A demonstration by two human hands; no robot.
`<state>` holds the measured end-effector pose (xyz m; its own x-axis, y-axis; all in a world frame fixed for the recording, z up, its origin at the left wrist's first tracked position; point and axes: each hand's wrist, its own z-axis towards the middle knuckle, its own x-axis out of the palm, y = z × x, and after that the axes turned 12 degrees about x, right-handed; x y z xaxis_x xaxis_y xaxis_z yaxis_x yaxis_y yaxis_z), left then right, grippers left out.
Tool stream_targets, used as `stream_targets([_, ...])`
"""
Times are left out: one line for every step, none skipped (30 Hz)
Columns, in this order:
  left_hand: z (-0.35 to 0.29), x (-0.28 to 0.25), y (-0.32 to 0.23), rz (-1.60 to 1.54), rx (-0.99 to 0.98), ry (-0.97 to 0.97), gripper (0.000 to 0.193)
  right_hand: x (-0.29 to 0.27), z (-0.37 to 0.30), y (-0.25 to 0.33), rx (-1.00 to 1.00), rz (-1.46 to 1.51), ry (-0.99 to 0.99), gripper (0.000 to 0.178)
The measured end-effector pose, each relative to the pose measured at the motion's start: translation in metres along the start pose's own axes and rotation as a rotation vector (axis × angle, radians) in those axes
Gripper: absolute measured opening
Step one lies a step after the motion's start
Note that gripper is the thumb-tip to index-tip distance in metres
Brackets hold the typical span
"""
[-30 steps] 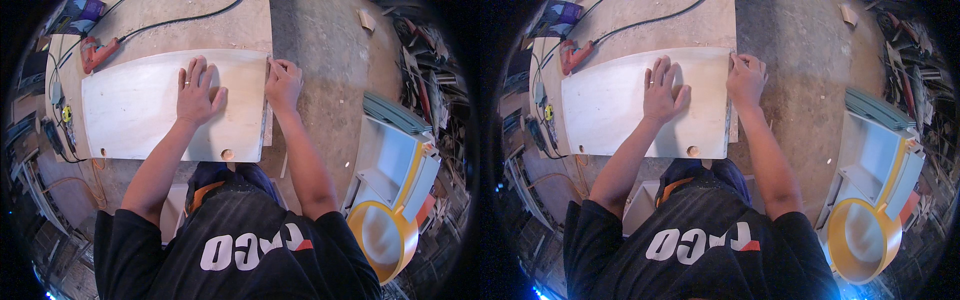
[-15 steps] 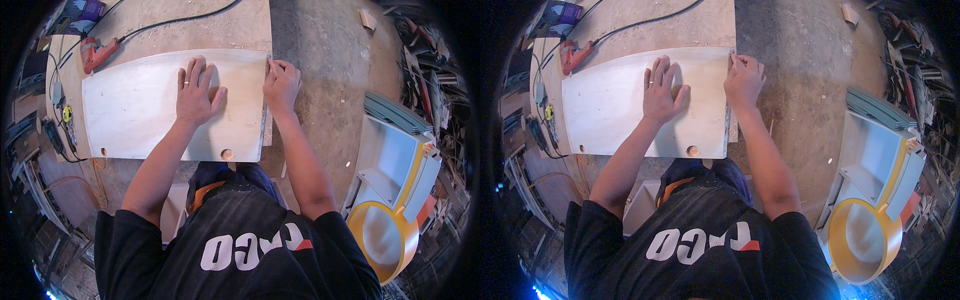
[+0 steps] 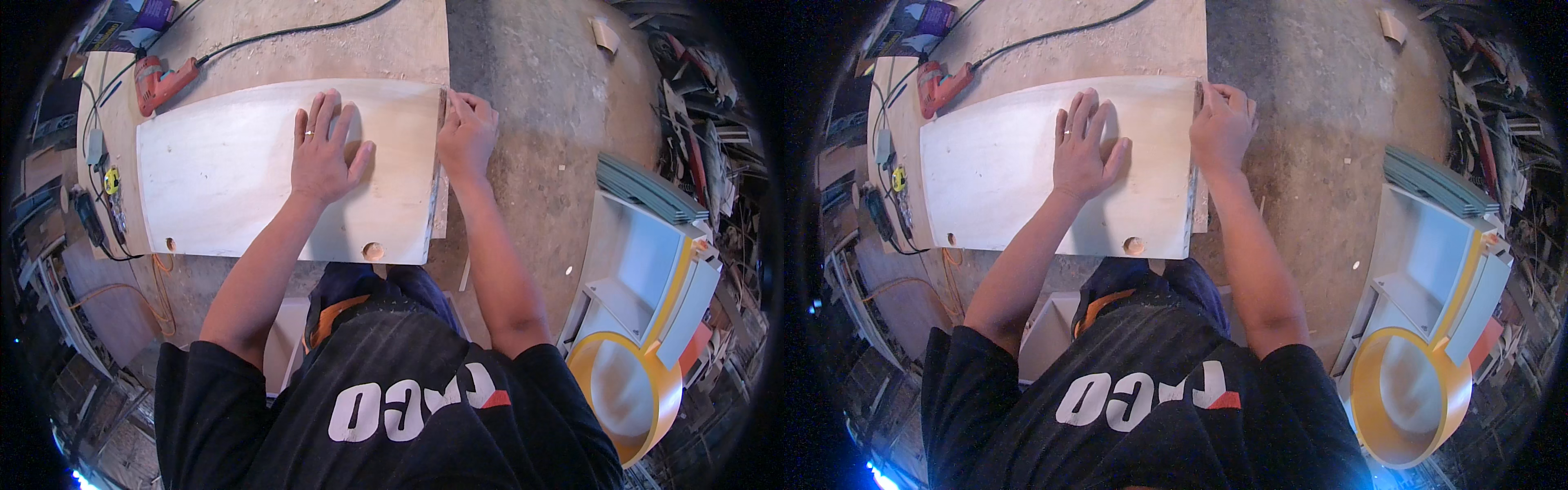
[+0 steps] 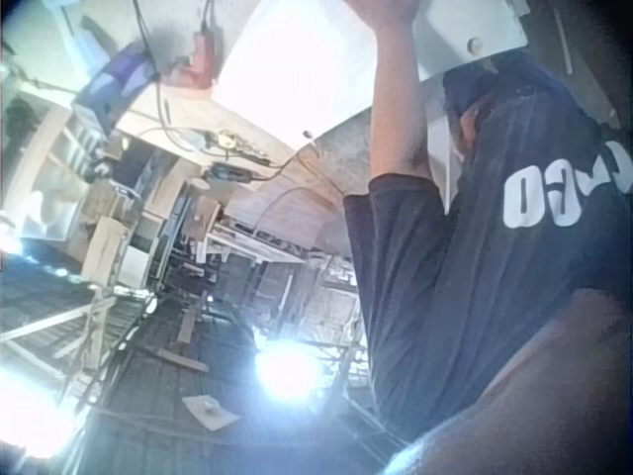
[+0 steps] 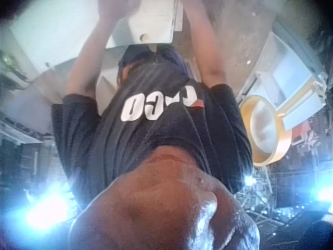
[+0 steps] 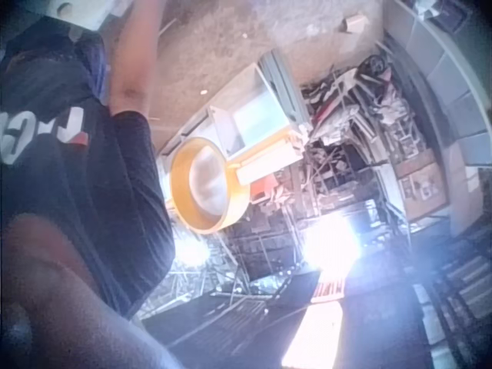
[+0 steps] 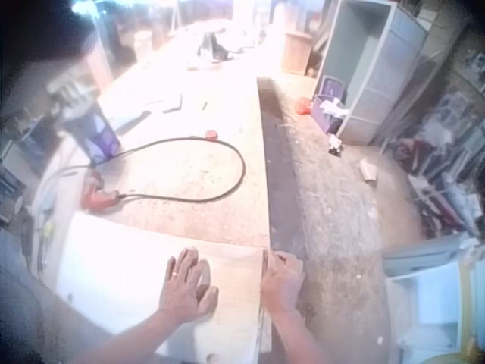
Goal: The person applies adhesive to the edges of a wooden panel using a small applicator and then presses a laminate strip onto the edge to finish it.
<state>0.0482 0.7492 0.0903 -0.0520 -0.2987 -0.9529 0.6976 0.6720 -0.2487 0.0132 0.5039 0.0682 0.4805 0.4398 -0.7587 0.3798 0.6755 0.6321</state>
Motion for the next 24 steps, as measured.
stream_targets([0.000, 0.000, 0.000, 0.000, 0.000, 0.000, 0.067, -0.003, -0.002, -0.006, 0.003, -0.001, 0.003, 0.026])
stream_targets([-0.001, -0.001, -0.001, -0.002, 0.001, 0.004, 0.067, -0.009, -0.007, -0.013, 0.023, -0.005, 0.014, 0.027])
stream_targets([0.000, 0.000, -0.001, -0.002, 0.003, -0.004, 0.067, -0.014, -0.011, -0.018, 0.042, -0.009, 0.022, 0.027])
stream_targets([0.001, 0.000, -0.002, -0.002, 0.006, -0.012, 0.066, -0.018, -0.019, -0.023, 0.048, -0.010, 0.019, 0.027])
stream_targets([0.001, -0.001, -0.002, -0.004, 0.014, -0.008, 0.066, -0.022, -0.027, -0.028, 0.075, -0.011, 0.042, 0.028])
stream_targets([0.001, -0.001, -0.001, -0.002, 0.003, -0.001, 0.066, -0.030, -0.034, -0.029, 0.104, -0.015, 0.064, 0.028])
stream_targets([0.000, -0.001, -0.001, 0.000, -0.007, 0.007, 0.066, -0.034, -0.042, -0.030, 0.113, -0.019, 0.058, 0.028])
stream_targets([0.000, -0.001, -0.001, -0.004, 0.004, 0.011, 0.066, -0.036, -0.051, -0.028, 0.098, -0.007, 0.092, 0.029])
stream_targets([-0.001, -0.001, -0.001, 0.001, 0.005, -0.001, 0.066, -0.037, -0.057, -0.025, 0.084, 0.007, 0.123, 0.029])
stream_targets([0.000, -0.001, -0.001, 0.006, 0.007, -0.012, 0.066, -0.038, -0.062, -0.023, 0.096, 0.006, 0.114, 0.029])
stream_targets([0.000, 0.000, -0.002, 0.004, 0.020, -0.007, 0.066, -0.039, -0.065, -0.021, 0.100, 0.020, 0.113, 0.029])
stream_targets([0.001, 0.000, -0.002, 0.013, 0.015, -0.004, 0.066, -0.038, -0.069, -0.019, 0.104, 0.035, 0.111, 0.029])
stream_targets([0.001, 0.000, -0.003, 0.023, 0.010, 0.000, 0.065, -0.038, -0.071, -0.017, 0.116, 0.035, 0.104, 0.029])
stream_targets([0.002, 0.000, -0.003, 0.022, 0.022, 0.004, 0.065, -0.037, -0.073, -0.015, 0.124, 0.042, 0.104, 0.029])
stream_targets([0.002, 0.001, -0.002, 0.028, 0.019, 0.005, 0.065, -0.036, -0.075, -0.014, 0.132, 0.049, 0.106, 0.029])
stream_targets([0.002, 0.001, -0.002, 0.033, 0.015, 0.006, 0.065, -0.035, -0.077, -0.013, 0.140, 0.050, 0.101, 0.029])
stream_targets([0.002, 0.002, -0.001, 0.032, 0.022, 0.010, 0.065, -0.034, -0.078, -0.012, 0.141, 0.043, 0.119, 0.029])
stream_targets([0.002, 0.002, -0.001, 0.035, 0.016, 0.018, 0.067, -0.034, -0.078, -0.010, 0.140, 0.035, 0.139, 0.029])
stream_targets([0.001, 0.003, -0.001, 0.037, 0.010, 0.026, 0.069, -0.033, -0.078, -0.009, 0.145, 0.035, 0.136, 0.029])
stream_targets([0.001, 0.003, 0.000, 0.036, 0.014, 0.028, 0.069, -0.032, -0.079, -0.007, 0.140, 0.039, 0.129, 0.029])
stream_targets([0.001, 0.004, 0.000, 0.039, 0.017, 0.022, 0.069, -0.031, -0.079, -0.006, 0.132, 0.045, 0.124, 0.029])
stream_targets([0.001, 0.004, 0.000, 0.041, 0.019, 0.017, 0.069, -0.031, -0.078, -0.006, 0.133, 0.046, 0.124, 0.029])
stream_targets([0.001, 0.004, 0.000, 0.041, 0.019, 0.018, 0.069, -0.031, -0.077, -0.005, 0.117, 0.045, 0.110, 0.029])
stream_targets([0.001, 0.004, 0.000, 0.038, 0.017, 0.019, 0.068, -0.031, -0.076, -0.004, 0.098, 0.045, 0.097, 0.030])
